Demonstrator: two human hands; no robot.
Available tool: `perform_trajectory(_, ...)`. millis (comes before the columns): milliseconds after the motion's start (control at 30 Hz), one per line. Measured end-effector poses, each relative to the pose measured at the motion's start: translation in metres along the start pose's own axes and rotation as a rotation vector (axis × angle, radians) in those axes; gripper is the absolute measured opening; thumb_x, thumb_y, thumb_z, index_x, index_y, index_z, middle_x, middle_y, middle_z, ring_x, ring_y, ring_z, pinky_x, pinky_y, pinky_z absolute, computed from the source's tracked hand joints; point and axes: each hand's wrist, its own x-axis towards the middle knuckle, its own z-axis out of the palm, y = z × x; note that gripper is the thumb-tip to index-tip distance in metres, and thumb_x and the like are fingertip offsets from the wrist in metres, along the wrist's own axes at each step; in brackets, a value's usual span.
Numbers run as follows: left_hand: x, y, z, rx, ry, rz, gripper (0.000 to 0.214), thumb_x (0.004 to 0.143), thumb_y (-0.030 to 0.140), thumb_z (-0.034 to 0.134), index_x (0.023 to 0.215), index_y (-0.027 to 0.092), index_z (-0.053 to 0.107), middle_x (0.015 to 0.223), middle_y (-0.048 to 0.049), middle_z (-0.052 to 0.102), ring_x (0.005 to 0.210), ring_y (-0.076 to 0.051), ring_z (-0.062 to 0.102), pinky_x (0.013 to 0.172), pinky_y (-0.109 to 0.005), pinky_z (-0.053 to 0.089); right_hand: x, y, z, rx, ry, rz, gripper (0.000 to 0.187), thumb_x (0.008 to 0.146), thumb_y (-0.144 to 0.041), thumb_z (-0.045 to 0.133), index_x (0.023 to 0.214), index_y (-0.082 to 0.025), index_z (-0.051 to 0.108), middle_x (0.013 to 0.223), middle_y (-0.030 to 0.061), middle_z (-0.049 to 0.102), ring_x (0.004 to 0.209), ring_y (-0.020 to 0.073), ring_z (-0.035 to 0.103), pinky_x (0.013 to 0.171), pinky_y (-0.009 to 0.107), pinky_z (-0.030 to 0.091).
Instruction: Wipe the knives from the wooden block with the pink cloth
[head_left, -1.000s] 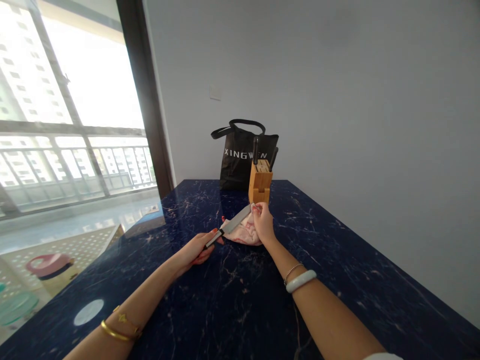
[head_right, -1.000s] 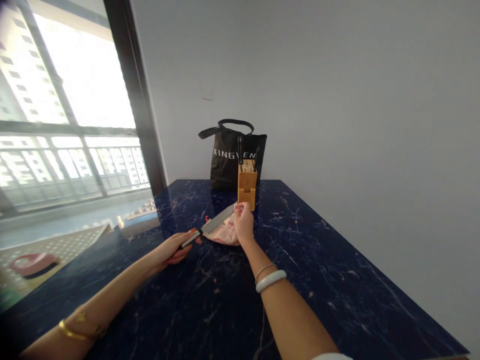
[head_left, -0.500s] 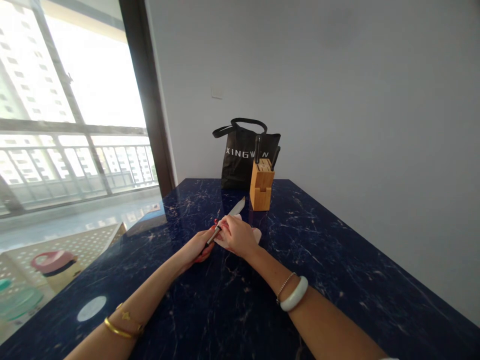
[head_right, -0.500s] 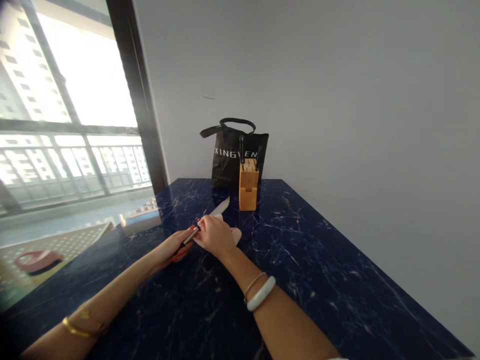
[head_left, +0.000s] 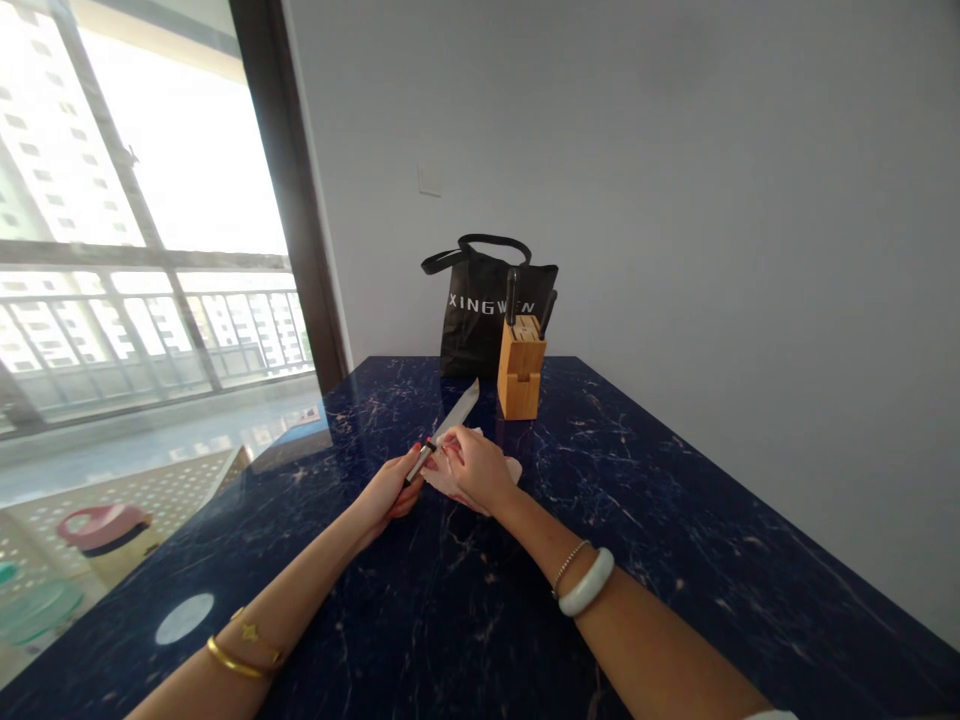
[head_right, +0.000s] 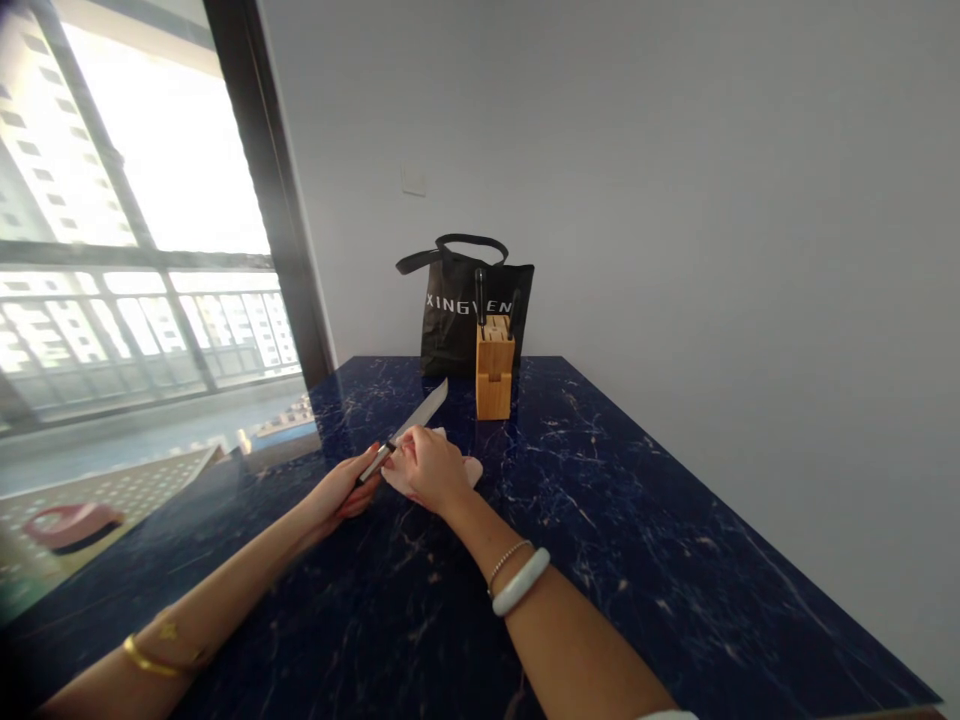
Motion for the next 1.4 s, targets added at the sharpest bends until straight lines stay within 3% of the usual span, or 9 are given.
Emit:
perform_trajectory(167,0.0,0.002,-0.001,-0.003,-0.04,-0.01,0.041,0.077,0.057,0.04,0.079,0.017,0.048,0.028,0.0118,0.025,0.02,-0.004,0.014,0.025,-0.014,0.009,0.0,0.007,-0.002,0.082,0.12,0.111,0.014,0.085,-0.022,0.04,0.098,-0.021,0.046,0.088,0.0015,0.061,0.083,0.015,0.056,0.07,0.025,0.04)
perform_trajectory(367,-0.001,0.003,-0.002,0.003,-0.069,-0.027,0.04,0.078,0.056,0.04,0.079,0.017,0.048,0.027,0.0117,0.025,0.02,-0.004,0.014,0.024,-0.014,0.009,0.001,0.007,0.001,0.08,0.065,0.028,0.009,0.082,-0.022,0.043,0.09,-0.022,0.048,0.085,0.0012,0.061,0.082,0.0149,0.057,0.071,0.025,0.041)
perform_trajectory(633,0.001,-0.001,0.0,0.188,-0.095,-0.039,0.048,0.075,0.062,0.039,0.074,0.015,0.05,0.028,0.0114,0.025,0.021,-0.004,0.014,0.024,-0.015,0.01,0.013,0.054,-0.015,0.173,0.393,0.309,0.009,0.08,-0.028,0.042,0.084,-0.021,0.046,0.079,0.0028,0.059,0.075,0.0169,0.058,0.068,0.029,0.043)
perform_trajectory(800,-0.001,-0.001,0.001,0.272,-0.134,-0.03,0.049,0.075,0.063,0.037,0.074,0.015,0.051,0.029,0.0111,0.026,0.022,-0.003,0.014,0.025,-0.016,0.011,0.015,0.069,-0.021,0.173,0.498,0.352,0.011,0.081,-0.03,0.042,0.084,-0.02,0.044,0.079,0.0042,0.058,0.076,0.0176,0.058,0.07,0.029,0.043)
perform_trajectory(933,0.0,-0.003,0.004,0.299,-0.066,-0.024,0.051,0.074,0.064,0.035,0.082,0.016,0.049,0.031,0.0105,0.031,0.021,-0.005,0.021,0.024,-0.016,0.013,0.013,0.057,-0.014,0.083,0.361,0.26,0.01,0.083,-0.026,0.041,0.088,-0.02,0.046,0.082,0.004,0.059,0.078,0.017,0.057,0.07,0.028,0.042)
perform_trajectory(1167,-0.002,0.002,0.004,0.149,-0.058,-0.052,0.046,0.075,0.06,0.039,0.082,0.016,0.048,0.03,0.012,0.027,0.022,-0.004,0.015,0.024,-0.014,0.01,-0.001,0.008,0.0,-0.011,0.032,0.013,0.01,0.086,-0.025,0.04,0.091,-0.021,0.048,0.084,0.0019,0.059,0.08,0.0151,0.055,0.07,0.025,0.039)
perform_trajectory(1267,-0.001,0.002,0.002,0.107,-0.037,-0.075,0.043,0.075,0.059,0.041,0.078,0.017,0.046,0.03,0.0113,0.029,0.022,-0.003,0.016,0.024,-0.014,0.01,-0.004,-0.004,0.001,-0.031,-0.034,-0.058,0.012,0.086,-0.025,0.04,0.094,-0.021,0.048,0.088,0.0026,0.059,0.083,0.0151,0.054,0.071,0.025,0.038)
perform_trajectory(1400,0.001,0.001,0.002,0.083,-0.017,-0.079,0.042,0.074,0.059,0.042,0.079,0.017,0.047,0.029,0.0111,0.029,0.022,-0.004,0.016,0.024,-0.014,0.01,-0.004,-0.004,0.0,-0.06,-0.034,-0.013,0.013,0.087,-0.024,0.038,0.094,-0.02,0.048,0.088,0.003,0.059,0.084,0.0151,0.053,0.071,0.025,0.037)
